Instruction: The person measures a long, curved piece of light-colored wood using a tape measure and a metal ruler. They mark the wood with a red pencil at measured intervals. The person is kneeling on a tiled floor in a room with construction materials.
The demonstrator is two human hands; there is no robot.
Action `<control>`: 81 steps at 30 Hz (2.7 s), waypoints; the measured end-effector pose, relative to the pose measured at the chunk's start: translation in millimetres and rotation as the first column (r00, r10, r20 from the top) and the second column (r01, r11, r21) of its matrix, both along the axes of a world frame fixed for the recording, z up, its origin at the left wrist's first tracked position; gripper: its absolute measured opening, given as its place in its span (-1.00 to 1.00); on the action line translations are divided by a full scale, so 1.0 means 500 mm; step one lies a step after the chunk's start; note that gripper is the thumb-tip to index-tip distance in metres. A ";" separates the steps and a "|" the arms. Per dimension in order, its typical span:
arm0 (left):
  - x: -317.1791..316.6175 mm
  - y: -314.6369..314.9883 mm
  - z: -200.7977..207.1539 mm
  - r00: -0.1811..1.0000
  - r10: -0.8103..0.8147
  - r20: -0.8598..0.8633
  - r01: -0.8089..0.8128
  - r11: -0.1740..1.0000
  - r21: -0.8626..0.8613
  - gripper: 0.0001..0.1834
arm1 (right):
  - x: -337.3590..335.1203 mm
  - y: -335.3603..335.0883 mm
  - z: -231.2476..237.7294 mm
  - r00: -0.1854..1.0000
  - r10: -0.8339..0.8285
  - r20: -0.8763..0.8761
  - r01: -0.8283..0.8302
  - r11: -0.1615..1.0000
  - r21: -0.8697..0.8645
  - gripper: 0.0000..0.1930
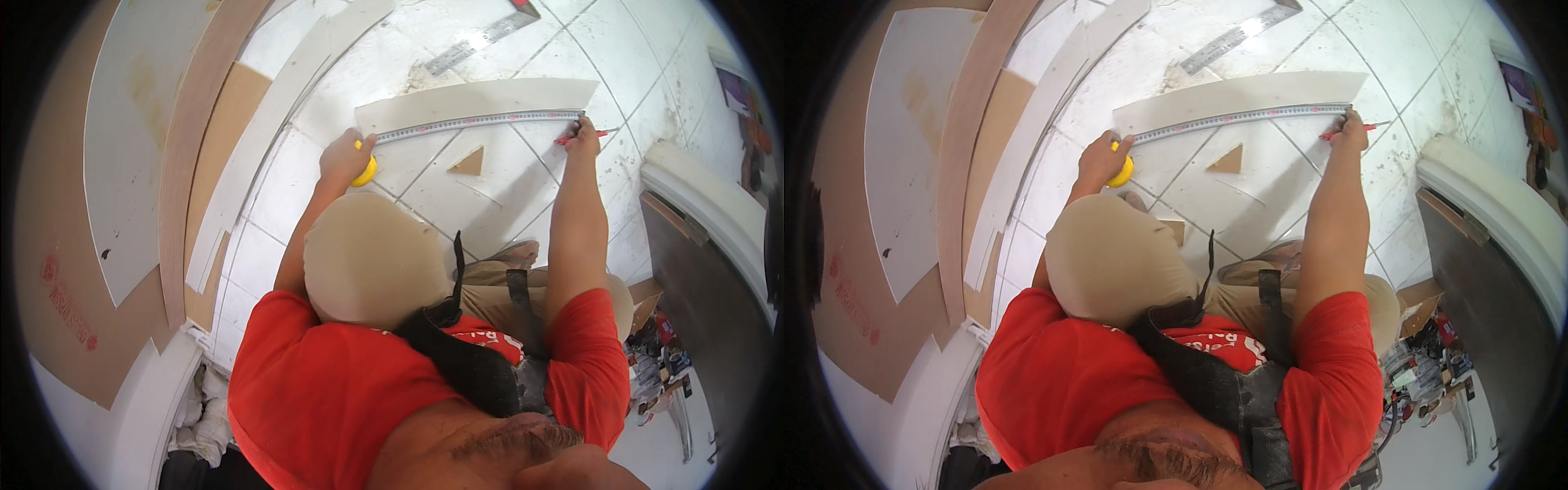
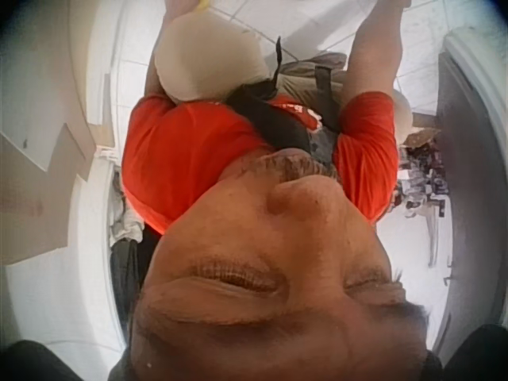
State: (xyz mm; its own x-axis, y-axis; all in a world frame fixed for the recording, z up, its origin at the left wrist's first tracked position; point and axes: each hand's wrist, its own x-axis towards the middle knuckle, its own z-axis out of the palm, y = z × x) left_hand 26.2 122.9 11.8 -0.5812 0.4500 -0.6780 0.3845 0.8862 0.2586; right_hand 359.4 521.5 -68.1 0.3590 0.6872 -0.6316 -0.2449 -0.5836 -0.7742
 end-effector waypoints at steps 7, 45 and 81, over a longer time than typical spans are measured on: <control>0.019 0.009 0.015 0.998 0.034 0.054 -0.032 0.999 -0.040 -0.29 | -0.003 0.002 0.048 0.999 -0.020 0.047 0.020 1.000 0.003 -0.96; 0.002 0.019 0.006 1.000 -0.019 0.024 0.020 0.998 -0.061 -0.30 | 0.037 0.015 0.000 0.963 0.243 0.117 -0.248 0.968 0.029 -0.82; -0.017 0.030 0.010 0.994 -0.075 0.082 0.077 0.997 -0.015 -0.32 | 0.039 0.030 -0.013 0.970 0.223 0.094 -0.221 0.975 -0.029 -0.94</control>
